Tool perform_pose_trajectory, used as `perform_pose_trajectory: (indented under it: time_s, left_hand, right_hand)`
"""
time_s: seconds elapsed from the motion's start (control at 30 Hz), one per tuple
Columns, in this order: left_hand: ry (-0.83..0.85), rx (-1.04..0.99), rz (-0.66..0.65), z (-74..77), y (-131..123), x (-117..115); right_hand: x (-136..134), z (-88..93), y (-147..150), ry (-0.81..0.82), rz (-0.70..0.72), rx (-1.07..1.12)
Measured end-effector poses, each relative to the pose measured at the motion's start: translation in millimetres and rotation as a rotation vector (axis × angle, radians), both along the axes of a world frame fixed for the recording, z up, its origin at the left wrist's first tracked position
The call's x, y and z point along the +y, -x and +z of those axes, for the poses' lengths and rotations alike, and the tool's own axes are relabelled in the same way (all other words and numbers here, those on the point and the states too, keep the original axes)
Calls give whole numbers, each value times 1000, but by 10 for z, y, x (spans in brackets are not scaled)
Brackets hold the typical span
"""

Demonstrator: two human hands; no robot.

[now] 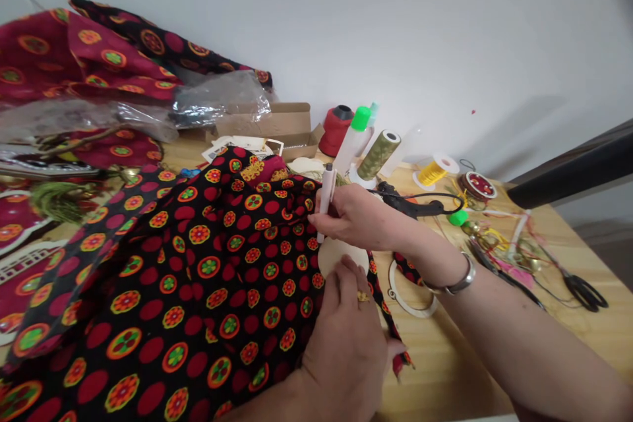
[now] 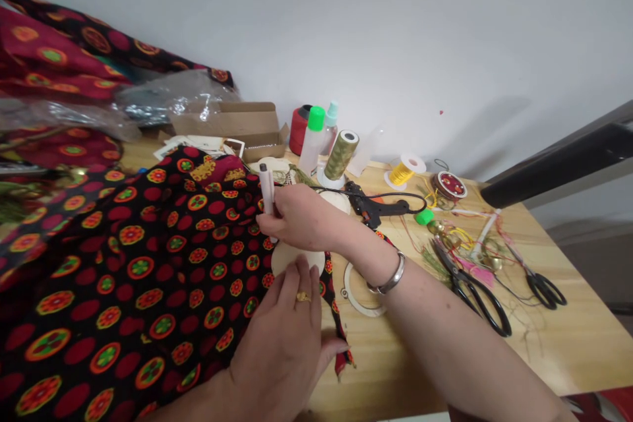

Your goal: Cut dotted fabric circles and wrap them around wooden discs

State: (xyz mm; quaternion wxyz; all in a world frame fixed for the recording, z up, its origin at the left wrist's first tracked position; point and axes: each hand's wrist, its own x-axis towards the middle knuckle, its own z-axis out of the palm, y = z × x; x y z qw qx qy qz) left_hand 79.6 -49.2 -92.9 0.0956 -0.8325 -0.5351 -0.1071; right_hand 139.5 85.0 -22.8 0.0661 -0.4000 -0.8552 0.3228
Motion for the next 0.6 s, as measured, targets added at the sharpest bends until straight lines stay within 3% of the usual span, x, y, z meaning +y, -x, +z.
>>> perform_pose_trajectory:
  time_s: [0.43, 0.6]
  left_hand:
    - [-57, -24, -5, 23, 8, -5]
    - [-64, -23, 3, 9, -2, -3]
  right_hand:
    - [82, -133, -213, 101, -192, 167]
    - [-24, -110, -278, 208, -212, 282]
